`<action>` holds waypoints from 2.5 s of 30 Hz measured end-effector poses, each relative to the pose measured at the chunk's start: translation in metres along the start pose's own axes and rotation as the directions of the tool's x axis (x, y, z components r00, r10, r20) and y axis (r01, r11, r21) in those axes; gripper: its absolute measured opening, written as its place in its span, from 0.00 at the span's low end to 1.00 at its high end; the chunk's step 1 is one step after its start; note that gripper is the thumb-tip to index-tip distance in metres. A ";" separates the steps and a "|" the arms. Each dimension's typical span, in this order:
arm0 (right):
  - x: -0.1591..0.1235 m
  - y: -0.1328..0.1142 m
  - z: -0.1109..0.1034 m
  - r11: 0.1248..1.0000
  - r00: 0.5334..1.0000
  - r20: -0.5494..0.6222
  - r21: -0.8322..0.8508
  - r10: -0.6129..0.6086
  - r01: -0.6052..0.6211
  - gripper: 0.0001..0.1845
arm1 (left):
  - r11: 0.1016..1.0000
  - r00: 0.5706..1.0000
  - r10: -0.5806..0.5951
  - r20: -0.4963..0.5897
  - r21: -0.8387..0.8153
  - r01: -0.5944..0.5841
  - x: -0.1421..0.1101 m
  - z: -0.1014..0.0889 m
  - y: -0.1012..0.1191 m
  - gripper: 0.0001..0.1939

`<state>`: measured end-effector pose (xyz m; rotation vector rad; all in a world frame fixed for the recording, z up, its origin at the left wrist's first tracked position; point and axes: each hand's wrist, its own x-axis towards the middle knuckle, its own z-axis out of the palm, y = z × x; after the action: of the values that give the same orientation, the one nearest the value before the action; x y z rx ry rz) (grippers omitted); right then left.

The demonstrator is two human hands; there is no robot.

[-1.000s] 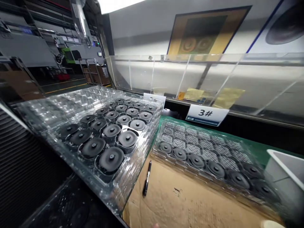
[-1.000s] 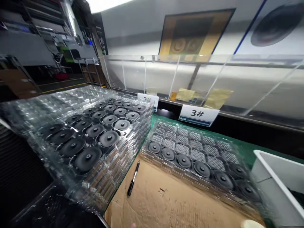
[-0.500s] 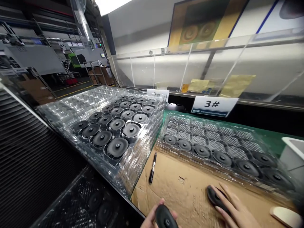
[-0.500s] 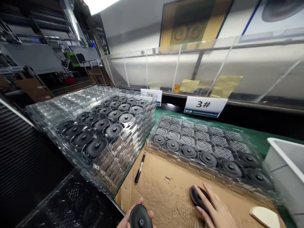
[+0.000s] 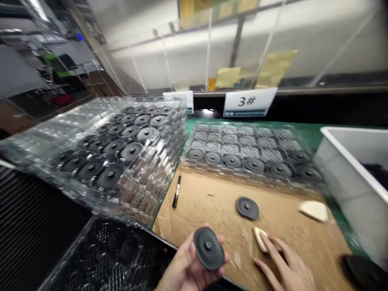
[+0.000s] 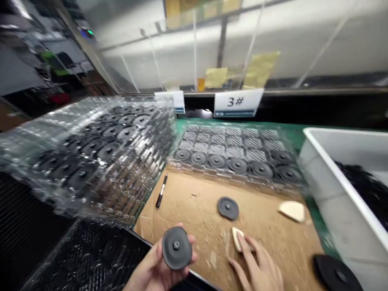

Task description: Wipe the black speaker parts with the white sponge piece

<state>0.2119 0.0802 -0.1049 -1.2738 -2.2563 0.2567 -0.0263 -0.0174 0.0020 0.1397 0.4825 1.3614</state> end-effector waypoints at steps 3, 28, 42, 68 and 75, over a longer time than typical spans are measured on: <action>0.016 -0.008 -0.011 0.995 0.996 0.008 0.050 0.086 -0.086 0.22 | 0.999 0.997 -0.048 -0.053 0.022 0.049 0.005 0.008 0.002 0.21; 0.069 -0.055 -0.129 0.834 0.964 0.237 0.551 -0.125 -0.027 0.10 | 0.944 0.917 -0.176 -0.359 0.203 0.260 0.046 0.057 -0.038 0.25; 0.033 -0.027 -0.080 0.838 0.925 0.344 0.446 0.164 -0.315 0.11 | 0.933 0.912 -0.247 -0.327 0.175 0.315 0.032 0.051 -0.019 0.30; 0.072 -0.140 -0.123 0.734 0.957 0.213 0.679 -0.197 0.000 0.12 | 0.964 0.939 -0.008 -0.344 0.247 0.099 0.016 0.051 -0.017 0.30; 0.073 -0.136 -0.124 0.785 0.987 0.035 0.610 -0.160 0.106 0.14 | 0.954 0.933 -0.097 -0.348 0.235 0.187 0.017 0.059 -0.023 0.24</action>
<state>0.1474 0.0569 0.0805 -0.7617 -2.0558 0.9184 0.0211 0.0041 0.0422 0.0902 0.9443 1.1748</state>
